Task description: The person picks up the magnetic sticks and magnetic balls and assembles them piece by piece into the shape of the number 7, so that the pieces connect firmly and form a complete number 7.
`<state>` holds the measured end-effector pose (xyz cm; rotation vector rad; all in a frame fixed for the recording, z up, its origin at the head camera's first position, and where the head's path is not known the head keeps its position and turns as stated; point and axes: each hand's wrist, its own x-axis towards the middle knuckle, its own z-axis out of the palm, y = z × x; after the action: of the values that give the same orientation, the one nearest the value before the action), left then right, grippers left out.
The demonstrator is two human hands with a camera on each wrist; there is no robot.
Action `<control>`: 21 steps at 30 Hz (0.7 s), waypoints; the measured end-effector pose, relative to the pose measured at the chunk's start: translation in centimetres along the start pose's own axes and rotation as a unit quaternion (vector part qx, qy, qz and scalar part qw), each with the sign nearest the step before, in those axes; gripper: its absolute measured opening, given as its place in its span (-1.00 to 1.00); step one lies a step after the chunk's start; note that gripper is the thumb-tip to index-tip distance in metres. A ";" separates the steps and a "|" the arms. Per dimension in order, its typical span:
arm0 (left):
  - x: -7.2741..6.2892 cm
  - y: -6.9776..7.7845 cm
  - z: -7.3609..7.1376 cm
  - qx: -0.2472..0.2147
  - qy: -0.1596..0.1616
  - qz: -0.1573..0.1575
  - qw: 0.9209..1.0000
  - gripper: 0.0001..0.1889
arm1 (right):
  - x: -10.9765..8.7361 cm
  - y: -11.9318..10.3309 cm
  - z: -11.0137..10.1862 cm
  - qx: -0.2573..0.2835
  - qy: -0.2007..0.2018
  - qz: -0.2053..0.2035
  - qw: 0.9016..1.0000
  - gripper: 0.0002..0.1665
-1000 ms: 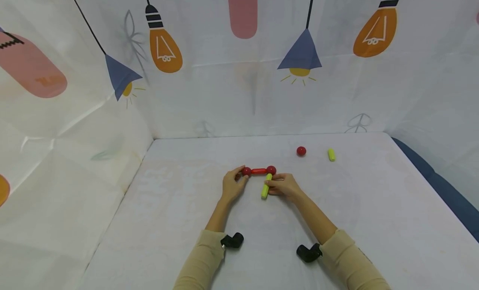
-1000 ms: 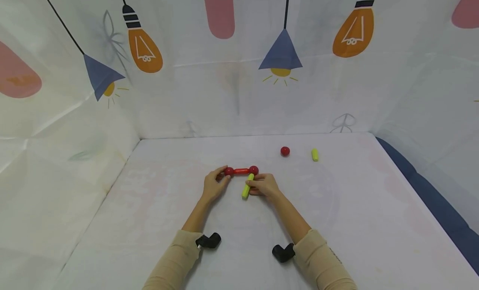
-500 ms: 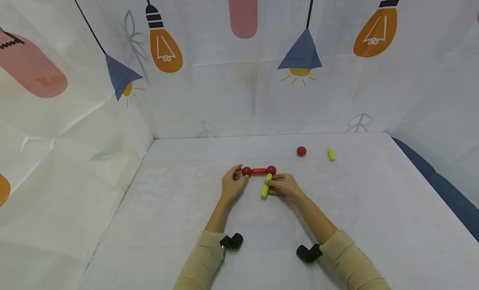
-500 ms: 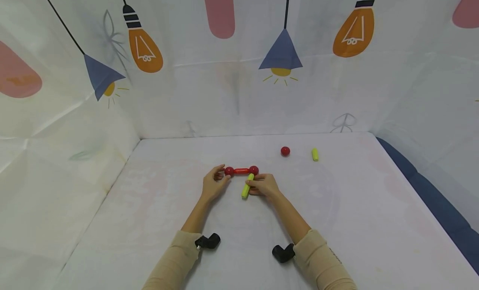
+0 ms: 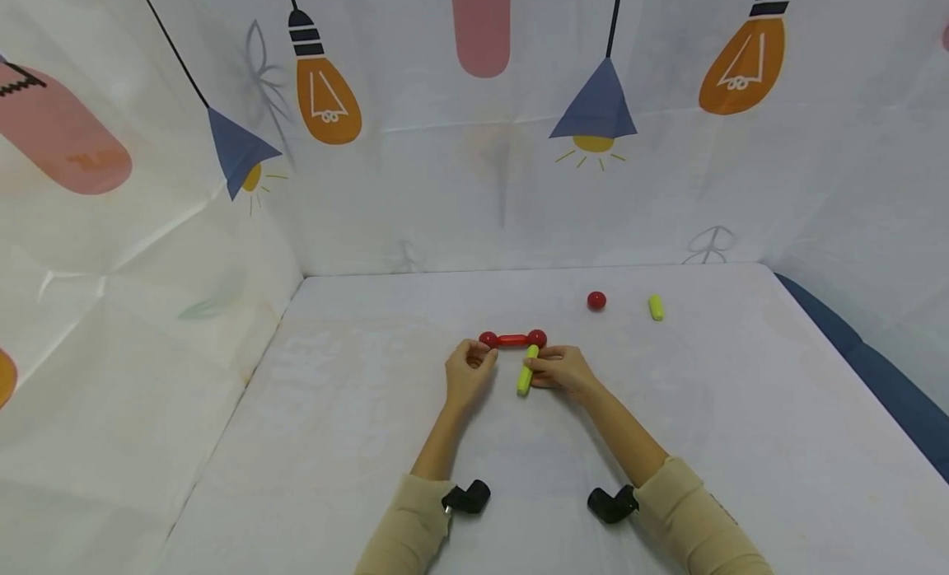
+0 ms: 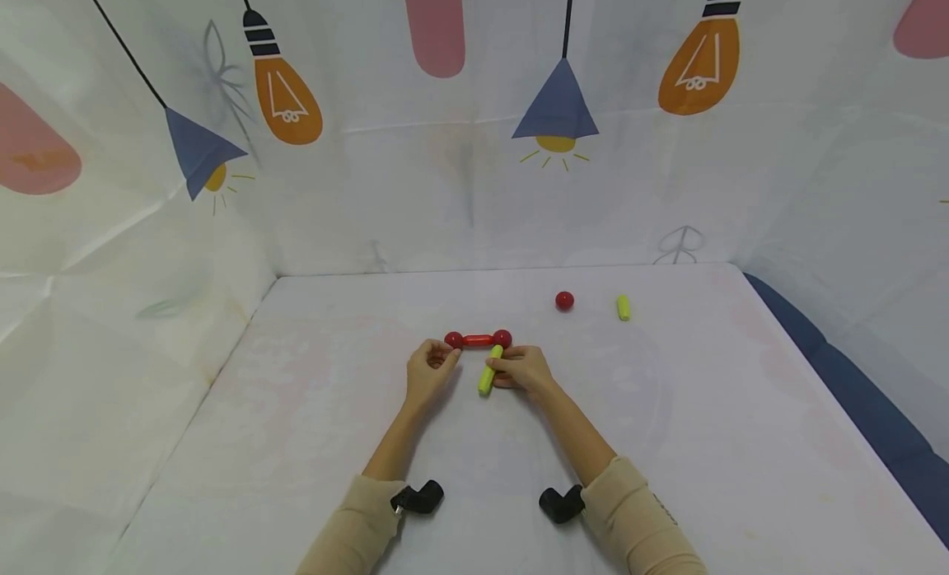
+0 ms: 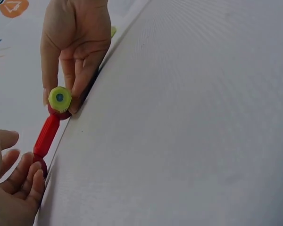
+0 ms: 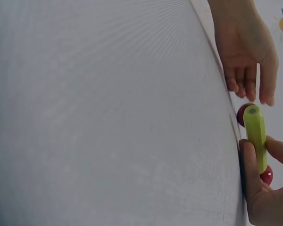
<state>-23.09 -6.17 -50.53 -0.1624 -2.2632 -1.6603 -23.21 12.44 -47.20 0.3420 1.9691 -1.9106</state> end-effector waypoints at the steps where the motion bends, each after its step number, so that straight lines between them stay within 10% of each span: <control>1: -0.1 0.2 0.0 -0.003 -0.023 -0.003 1.000 -0.85 | 0.0 0.0 0.0 -0.001 0.001 -0.001 1.000 -0.30; 8: -0.2 1.5 0.3 -0.001 -0.163 -0.048 0.986 -0.70 | -0.2 0.1 0.0 0.002 -0.003 -0.013 1.000 -0.30; 21: -0.2 2.1 1.6 -0.030 -0.227 -0.098 0.969 -0.63 | -0.5 0.6 -0.5 0.051 -0.032 -0.030 0.998 -0.37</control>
<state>-22.68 -3.95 -49.14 -0.3788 -2.6307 -1.9581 -22.49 13.00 -47.55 0.2475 1.8641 -2.0397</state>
